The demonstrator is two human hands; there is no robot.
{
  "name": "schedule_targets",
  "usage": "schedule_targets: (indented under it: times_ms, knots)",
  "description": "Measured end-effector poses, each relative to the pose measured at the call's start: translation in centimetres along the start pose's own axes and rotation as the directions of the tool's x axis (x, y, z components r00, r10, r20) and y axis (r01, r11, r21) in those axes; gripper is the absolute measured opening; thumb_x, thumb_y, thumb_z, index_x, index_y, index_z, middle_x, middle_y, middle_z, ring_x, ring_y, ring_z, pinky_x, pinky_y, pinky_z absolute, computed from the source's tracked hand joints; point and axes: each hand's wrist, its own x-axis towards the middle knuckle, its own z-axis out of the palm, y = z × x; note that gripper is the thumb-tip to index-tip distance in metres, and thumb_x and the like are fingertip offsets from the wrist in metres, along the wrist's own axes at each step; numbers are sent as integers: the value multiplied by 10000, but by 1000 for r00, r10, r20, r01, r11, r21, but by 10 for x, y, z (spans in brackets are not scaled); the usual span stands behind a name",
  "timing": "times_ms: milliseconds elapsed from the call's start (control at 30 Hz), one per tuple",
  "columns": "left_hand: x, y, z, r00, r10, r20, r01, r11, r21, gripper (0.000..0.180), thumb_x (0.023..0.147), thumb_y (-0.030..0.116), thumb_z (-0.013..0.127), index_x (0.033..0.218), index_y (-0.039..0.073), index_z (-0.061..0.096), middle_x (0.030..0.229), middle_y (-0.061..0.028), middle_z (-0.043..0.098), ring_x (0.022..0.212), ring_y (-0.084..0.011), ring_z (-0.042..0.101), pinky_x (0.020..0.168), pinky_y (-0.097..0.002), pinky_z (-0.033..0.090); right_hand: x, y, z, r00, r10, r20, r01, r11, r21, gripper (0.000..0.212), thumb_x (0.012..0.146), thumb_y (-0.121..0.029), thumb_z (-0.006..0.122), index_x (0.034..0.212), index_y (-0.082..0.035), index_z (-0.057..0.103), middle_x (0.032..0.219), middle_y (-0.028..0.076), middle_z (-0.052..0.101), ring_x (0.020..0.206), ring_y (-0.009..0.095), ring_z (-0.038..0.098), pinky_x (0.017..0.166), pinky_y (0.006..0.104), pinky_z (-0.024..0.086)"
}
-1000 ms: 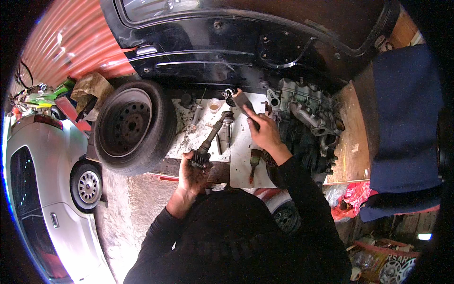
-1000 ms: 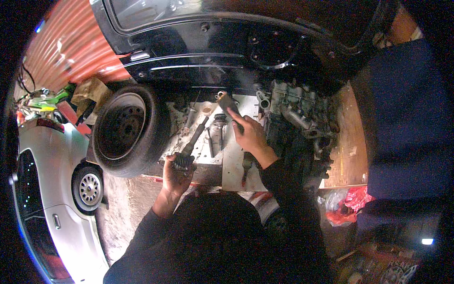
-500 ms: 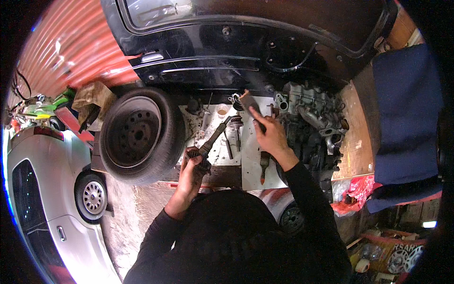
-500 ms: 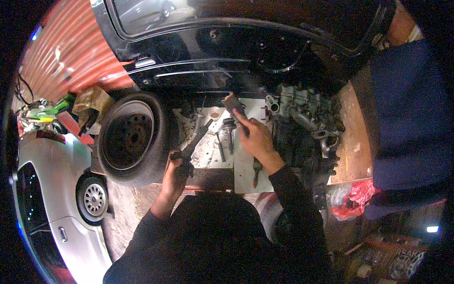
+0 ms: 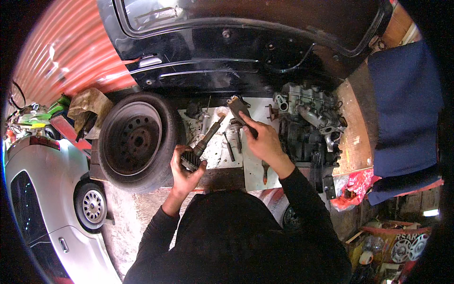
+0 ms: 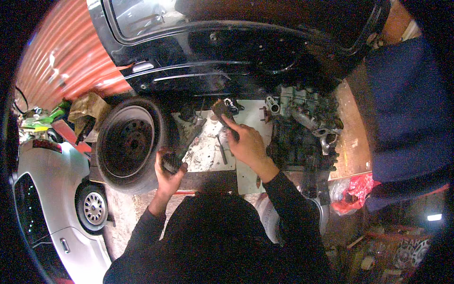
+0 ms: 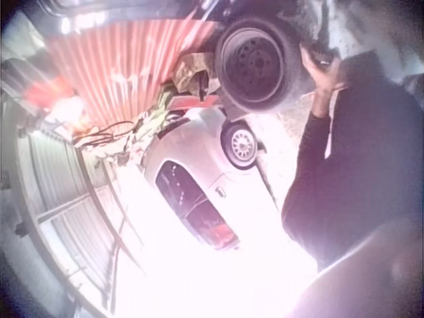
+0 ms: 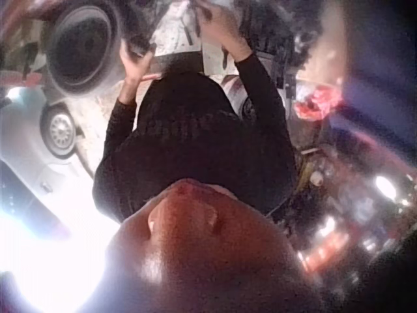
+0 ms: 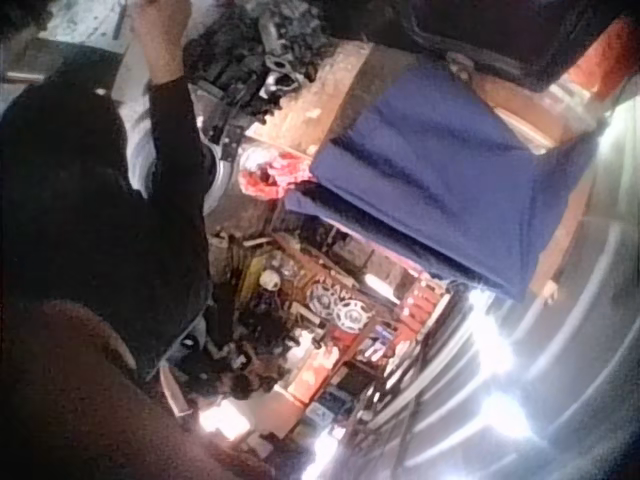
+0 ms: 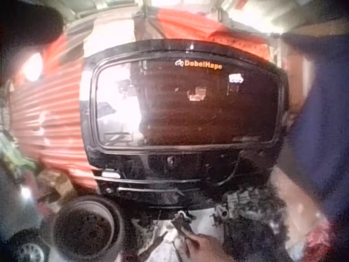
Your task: The person scrubs a metal gear with a wire brush, rotating it to clean multiple sides. The person then uses a small orange-handled tool to scrape residue from the gear's teeth and shaft. The person continues scrubbing the gear with the wire brush, focusing on the shaft and gear teeth.
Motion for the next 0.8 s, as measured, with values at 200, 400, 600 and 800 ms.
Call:
schedule_targets:
  times_ms: [200, 400, 600, 800]
  knots:
    - [-2, 3, 15, 847, -532, -5, 416, 668, -617, 356, 797, 159, 686, 1081, 45, 504, 937, -72, 579, 805, -187, 570, 730, -318, 471, -42, -64, 4, 932, -314, 180, 317, 948, 11, 535, 882, -180, 651, 1386, -334, 555, 756, 110, 602, 636, 286, 625, 611, 387, 545]
    - [-3, -8, 14, 558, -605, 568, 576, -211, -790, 495, 833, 441, 633, 1156, 71, 561, 888, -45, 609, 637, -133, 531, 523, -242, 414, -5, 15, 7, 983, -183, -21, 180, 978, -101, 531, 883, -190, 638, 1375, -372, 553, 761, 95, 578, 616, 300, 615, 566, 409, 540]
    - [-11, -4, 12, 509, -608, 610, 558, -307, -771, 508, 824, 462, 645, 1120, 53, 589, 868, -55, 594, 638, -107, 524, 490, -203, 399, -29, -13, 7, 899, -437, 13, 437, 899, 23, 538, 811, -116, 684, 1312, -307, 635, 677, 81, 505, 559, 214, 565, 531, 355, 510]
    - [-13, 6, 10, 458, -543, 704, 589, -408, -698, 498, 844, 458, 639, 1138, 58, 600, 881, -63, 608, 652, -105, 548, 471, -196, 441, -19, 12, 19, 903, -429, 8, 429, 902, -51, 543, 829, -138, 695, 1336, -309, 609, 695, 79, 517, 566, 237, 562, 544, 347, 518]
